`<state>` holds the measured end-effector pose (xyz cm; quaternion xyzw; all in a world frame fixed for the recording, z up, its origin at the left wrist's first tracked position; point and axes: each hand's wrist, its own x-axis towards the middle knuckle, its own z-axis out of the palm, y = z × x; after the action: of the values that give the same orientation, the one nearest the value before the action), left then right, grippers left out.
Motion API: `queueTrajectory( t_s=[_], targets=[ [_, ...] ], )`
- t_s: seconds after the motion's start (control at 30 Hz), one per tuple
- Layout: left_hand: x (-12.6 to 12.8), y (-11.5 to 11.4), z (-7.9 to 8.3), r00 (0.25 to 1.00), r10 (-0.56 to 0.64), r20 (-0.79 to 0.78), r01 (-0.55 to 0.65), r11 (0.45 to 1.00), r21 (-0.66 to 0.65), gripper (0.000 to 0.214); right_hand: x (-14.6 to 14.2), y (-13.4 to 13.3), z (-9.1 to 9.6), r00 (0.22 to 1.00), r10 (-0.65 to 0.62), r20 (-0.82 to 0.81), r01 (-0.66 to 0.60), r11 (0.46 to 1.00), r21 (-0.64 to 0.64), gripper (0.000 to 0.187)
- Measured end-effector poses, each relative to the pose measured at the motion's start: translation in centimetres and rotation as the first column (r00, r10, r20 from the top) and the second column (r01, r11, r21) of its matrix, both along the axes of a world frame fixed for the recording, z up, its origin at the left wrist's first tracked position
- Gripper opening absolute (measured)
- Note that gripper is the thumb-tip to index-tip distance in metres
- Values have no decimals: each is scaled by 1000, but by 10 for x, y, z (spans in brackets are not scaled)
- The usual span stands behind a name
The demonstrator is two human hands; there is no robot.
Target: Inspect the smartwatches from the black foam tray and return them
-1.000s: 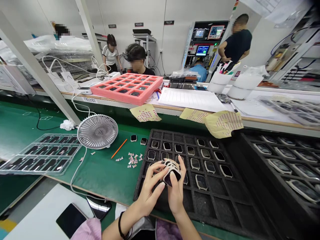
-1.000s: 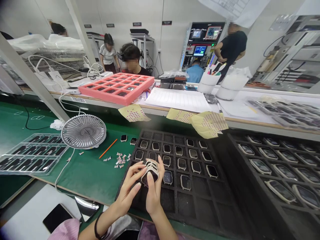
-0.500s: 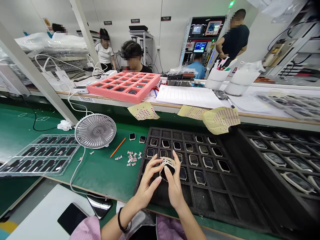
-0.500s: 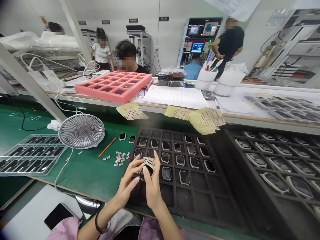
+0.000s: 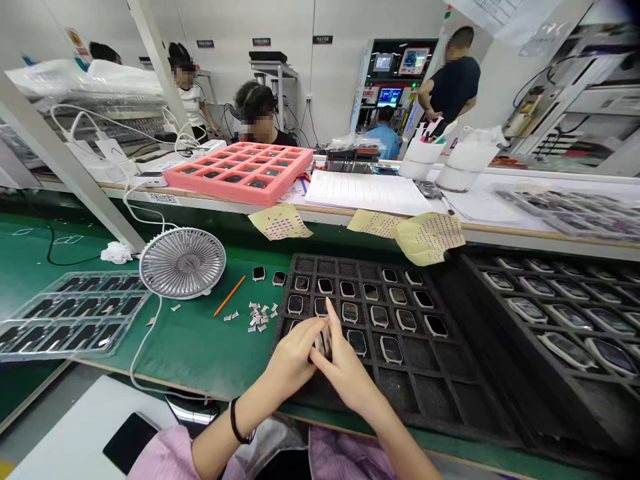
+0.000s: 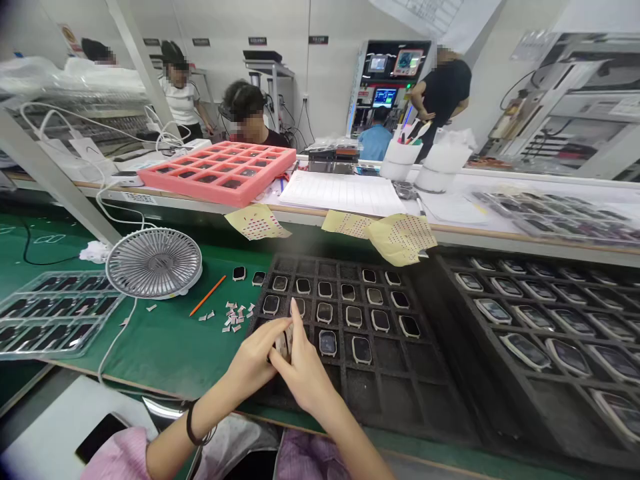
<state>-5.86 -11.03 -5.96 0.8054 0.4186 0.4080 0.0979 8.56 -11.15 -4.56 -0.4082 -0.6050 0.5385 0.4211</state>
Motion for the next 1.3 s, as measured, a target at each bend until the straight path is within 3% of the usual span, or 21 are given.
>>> queueTrajectory(
  t_s=[0.07, 0.17, 0.23, 0.27, 0.5, 0.63, 0.73, 0.8, 0.9, 0.97, 1.03, 1.1, 1.17, 1.3],
  targets=[
    [-5, 1, 7, 998, 9, 64, -7, 999, -33, 54, 10, 10, 8, 974, 139, -176, -170, 970, -175, 85],
    [-7, 3, 19, 993, -14, 121, 19, 999, -43, 55, 20, 30, 17, 879, 249, -406, -414, 820, -395, 77],
    [-5, 4, 23, 991, -52, 126, 54, 998, -16, 56, 21, 40, 21, 837, 291, -463, -505, 737, -449, 61],
    [-3, 4, 24, 990, -66, 126, 67, 998, -6, 56, 21, 44, 21, 828, 303, -471, -523, 722, -454, 53],
    [3, 6, 24, 986, -71, 153, 98, 979, -179, 56, 19, 44, 17, 872, 262, -414, -453, 755, -474, 37],
    [-6, 11, 26, 980, -104, 167, 129, 981, -148, 50, 18, 47, 16, 875, 191, -445, -408, 787, -462, 34],
    [-15, 17, 26, 958, 36, 283, 27, 976, -218, 47, 21, 56, 16, 876, 145, -459, -374, 805, -461, 38],
    [-18, 21, 25, 884, 181, 432, 11, 914, -406, 51, 24, 62, 15, 877, 108, -468, -354, 804, -478, 42],
    [-19, 25, 24, 702, 351, 619, 244, 698, -673, 57, 28, 68, 10, 878, 85, -471, -339, 804, -488, 43],
    [-18, 26, 24, 575, 432, 695, 451, 541, -710, 56, 28, 70, 5, 883, 79, -463, -330, 805, -493, 44],
    [-18, 25, 27, 448, 498, 743, 602, 445, -662, 51, 28, 71, 1, 891, 62, -449, -312, 803, -508, 45],
    [-18, 23, 30, 350, 533, 771, 688, 412, -597, 47, 28, 71, -3, 900, 48, -434, -294, 801, -522, 46],
    [-18, 23, 32, 310, 526, 792, 721, 412, -556, 44, 27, 70, -5, 904, 54, -425, -293, 801, -522, 47],
    [-17, 24, 30, 362, 460, 811, 728, 404, -554, 33, 26, 68, -5, 904, 100, -416, -316, 812, -490, 46]
  ],
)
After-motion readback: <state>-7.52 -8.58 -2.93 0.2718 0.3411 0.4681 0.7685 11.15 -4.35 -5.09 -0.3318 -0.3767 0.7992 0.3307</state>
